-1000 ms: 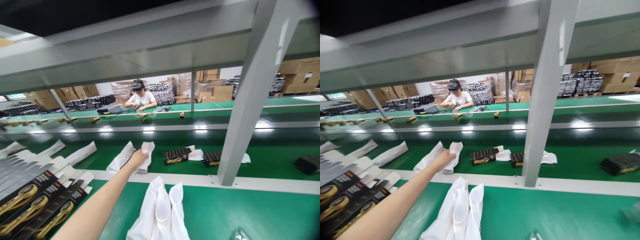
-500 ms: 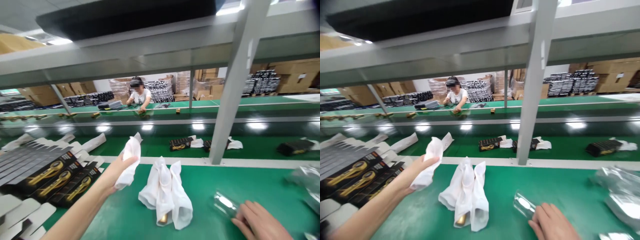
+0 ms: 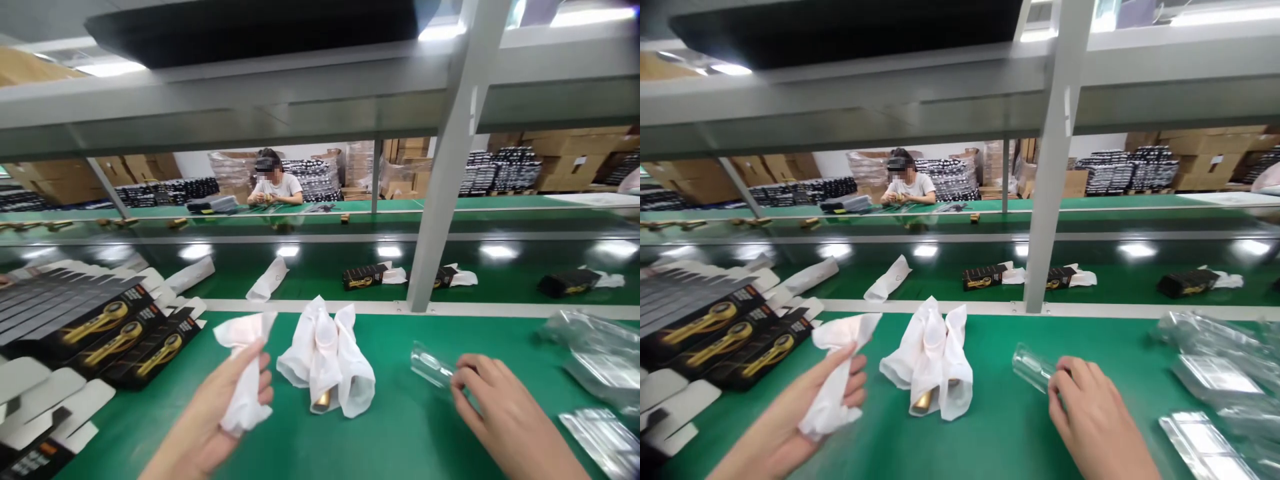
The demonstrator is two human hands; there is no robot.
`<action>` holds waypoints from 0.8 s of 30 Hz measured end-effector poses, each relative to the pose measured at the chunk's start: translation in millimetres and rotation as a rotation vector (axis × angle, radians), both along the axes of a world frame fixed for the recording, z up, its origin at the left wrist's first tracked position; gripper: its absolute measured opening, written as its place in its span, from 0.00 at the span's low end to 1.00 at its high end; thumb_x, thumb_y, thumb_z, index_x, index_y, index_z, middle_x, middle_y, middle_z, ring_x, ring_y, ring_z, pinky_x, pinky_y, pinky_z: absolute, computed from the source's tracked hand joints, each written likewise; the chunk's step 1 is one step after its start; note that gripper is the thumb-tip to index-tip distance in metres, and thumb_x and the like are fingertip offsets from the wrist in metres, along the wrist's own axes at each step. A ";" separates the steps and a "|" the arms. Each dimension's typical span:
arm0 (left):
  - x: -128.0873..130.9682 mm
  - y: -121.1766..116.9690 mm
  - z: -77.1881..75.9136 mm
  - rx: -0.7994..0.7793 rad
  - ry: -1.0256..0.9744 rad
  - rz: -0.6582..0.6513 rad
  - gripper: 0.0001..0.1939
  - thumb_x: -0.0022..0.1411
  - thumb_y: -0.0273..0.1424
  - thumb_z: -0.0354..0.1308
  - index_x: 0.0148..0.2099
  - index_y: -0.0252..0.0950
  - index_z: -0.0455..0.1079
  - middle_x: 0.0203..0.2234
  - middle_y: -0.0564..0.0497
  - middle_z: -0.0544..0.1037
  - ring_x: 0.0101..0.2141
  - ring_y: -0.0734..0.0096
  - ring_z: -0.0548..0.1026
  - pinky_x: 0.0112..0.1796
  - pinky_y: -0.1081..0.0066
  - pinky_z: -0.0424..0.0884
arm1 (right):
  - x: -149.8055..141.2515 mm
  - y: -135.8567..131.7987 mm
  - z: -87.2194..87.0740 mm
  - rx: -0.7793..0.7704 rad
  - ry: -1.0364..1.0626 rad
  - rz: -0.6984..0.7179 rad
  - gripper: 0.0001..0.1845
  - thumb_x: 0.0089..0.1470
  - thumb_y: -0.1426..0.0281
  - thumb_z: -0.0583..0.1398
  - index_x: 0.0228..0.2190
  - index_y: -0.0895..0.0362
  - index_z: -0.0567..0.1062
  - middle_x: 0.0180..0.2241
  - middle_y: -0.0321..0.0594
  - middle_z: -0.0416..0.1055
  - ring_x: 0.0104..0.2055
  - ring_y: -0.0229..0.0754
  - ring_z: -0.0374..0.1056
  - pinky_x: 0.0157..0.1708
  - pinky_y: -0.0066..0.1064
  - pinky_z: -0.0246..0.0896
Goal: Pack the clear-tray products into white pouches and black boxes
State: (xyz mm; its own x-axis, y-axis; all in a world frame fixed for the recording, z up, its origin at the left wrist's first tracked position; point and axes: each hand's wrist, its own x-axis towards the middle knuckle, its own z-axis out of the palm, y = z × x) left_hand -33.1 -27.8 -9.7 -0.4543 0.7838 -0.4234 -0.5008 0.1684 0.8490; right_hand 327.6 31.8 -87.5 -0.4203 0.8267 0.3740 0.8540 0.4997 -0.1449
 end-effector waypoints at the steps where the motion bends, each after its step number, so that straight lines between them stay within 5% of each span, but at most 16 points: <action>1: 9.8 -2.8 -4.1 0.038 -0.060 -0.024 0.05 0.54 0.25 0.60 0.32 0.33 0.66 0.16 0.59 0.62 0.13 0.82 0.59 0.13 0.79 0.58 | 1.0 0.8 -3.6 0.037 -0.008 -0.004 0.10 0.57 0.63 0.52 0.27 0.52 0.69 0.42 0.45 0.68 0.43 0.50 0.67 0.40 0.43 0.62; 7: 49.9 -21.2 -18.5 -0.023 -0.144 -0.145 0.15 0.56 0.31 0.62 0.45 0.35 0.67 0.33 0.46 0.75 0.32 0.67 0.75 0.33 0.67 0.74 | 1.8 -7.3 -4.8 -0.004 -0.028 -0.020 0.14 0.58 0.57 0.52 0.27 0.50 0.70 0.46 0.41 0.70 0.48 0.49 0.66 0.43 0.44 0.63; 14: 58.5 -33.6 -33.5 -0.061 -0.115 -0.135 0.16 0.52 0.31 0.64 0.43 0.37 0.64 0.20 0.55 0.68 0.20 0.74 0.68 0.20 0.75 0.64 | 27.6 2.5 -11.5 -0.014 0.060 -0.035 0.14 0.56 0.54 0.53 0.31 0.47 0.72 0.49 0.36 0.69 0.48 0.47 0.67 0.43 0.40 0.64; 18: 59.3 -34.5 -47.4 0.039 -0.059 -0.156 0.20 0.47 0.26 0.62 0.43 0.38 0.62 0.18 0.56 0.69 0.16 0.78 0.63 0.17 0.78 0.58 | 34.9 12.9 -6.0 0.193 0.156 -0.028 0.16 0.51 0.50 0.56 0.29 0.49 0.73 0.47 0.40 0.71 0.46 0.52 0.67 0.45 0.47 0.61; 20: 61.5 -34.7 -54.9 0.059 -0.057 -0.186 0.20 0.45 0.26 0.61 0.41 0.38 0.61 0.18 0.57 0.69 0.14 0.80 0.61 0.17 0.78 0.56 | 16.8 2.5 11.7 0.172 0.185 -0.063 0.17 0.53 0.51 0.55 0.28 0.50 0.73 0.51 0.42 0.67 0.50 0.55 0.64 0.46 0.49 0.60; 24: 72.3 -35.2 -67.0 0.158 -0.036 -0.310 0.19 0.45 0.30 0.62 0.40 0.39 0.60 0.15 0.57 0.69 0.13 0.78 0.62 0.18 0.76 0.59 | -63.5 -44.6 40.6 0.069 0.374 -0.040 0.17 0.59 0.57 0.50 0.27 0.50 0.73 0.51 0.41 0.69 0.45 0.47 0.70 0.36 0.34 0.67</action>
State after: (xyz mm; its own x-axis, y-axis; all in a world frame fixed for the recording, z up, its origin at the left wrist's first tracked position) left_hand 39.2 -63.0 -76.7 -0.1709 0.9393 -0.2975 -0.4766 0.1855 0.8594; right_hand 264.1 -12.8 -46.9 -0.2117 0.8075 0.5505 0.7676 0.4861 -0.4178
